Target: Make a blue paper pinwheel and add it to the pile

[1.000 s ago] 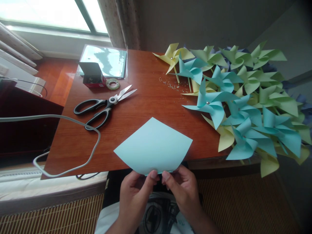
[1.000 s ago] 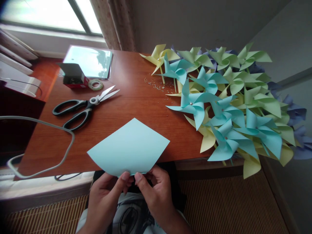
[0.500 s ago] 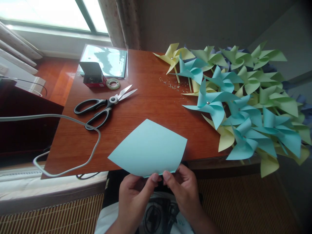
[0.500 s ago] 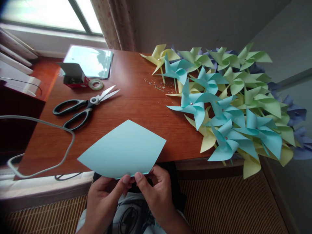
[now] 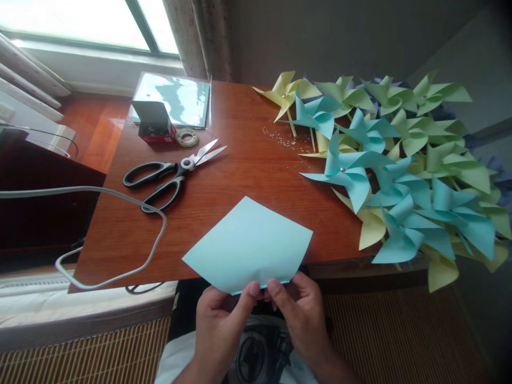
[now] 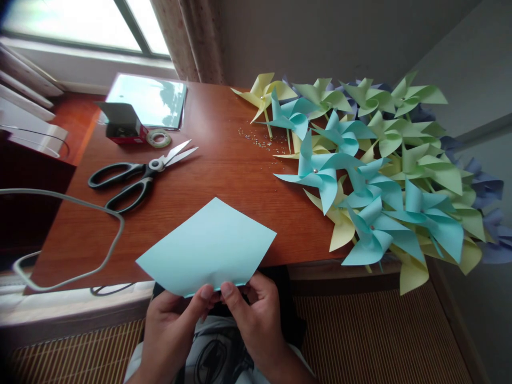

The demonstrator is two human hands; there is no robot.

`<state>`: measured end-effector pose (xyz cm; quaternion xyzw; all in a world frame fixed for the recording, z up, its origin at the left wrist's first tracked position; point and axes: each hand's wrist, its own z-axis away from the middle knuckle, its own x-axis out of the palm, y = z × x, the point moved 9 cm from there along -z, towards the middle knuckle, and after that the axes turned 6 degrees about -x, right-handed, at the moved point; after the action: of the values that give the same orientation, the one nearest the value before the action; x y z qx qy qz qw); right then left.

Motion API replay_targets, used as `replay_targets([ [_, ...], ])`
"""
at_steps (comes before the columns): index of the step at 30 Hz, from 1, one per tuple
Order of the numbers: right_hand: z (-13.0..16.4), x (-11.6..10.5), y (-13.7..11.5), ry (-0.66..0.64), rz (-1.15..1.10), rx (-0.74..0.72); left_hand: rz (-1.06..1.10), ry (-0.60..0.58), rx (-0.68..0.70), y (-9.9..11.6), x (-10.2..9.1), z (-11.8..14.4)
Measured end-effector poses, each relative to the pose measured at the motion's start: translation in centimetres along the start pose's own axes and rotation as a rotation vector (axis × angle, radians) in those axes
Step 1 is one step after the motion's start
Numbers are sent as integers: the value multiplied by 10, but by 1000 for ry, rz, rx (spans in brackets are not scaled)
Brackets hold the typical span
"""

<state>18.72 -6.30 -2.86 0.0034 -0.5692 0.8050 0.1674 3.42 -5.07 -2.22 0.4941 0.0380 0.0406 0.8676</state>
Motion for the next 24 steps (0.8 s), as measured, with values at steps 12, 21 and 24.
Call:
replay_targets([
  [12, 1, -8, -5, 78, 64, -51, -31, -21, 27, 2, 3, 1],
  [21, -2, -9, -2, 80, 33, -65, 74, -39, -122, -18, 6, 0],
  [24, -1, -3, 0, 44, -26, -41, 115, -38, -173, -30, 4, -1],
])
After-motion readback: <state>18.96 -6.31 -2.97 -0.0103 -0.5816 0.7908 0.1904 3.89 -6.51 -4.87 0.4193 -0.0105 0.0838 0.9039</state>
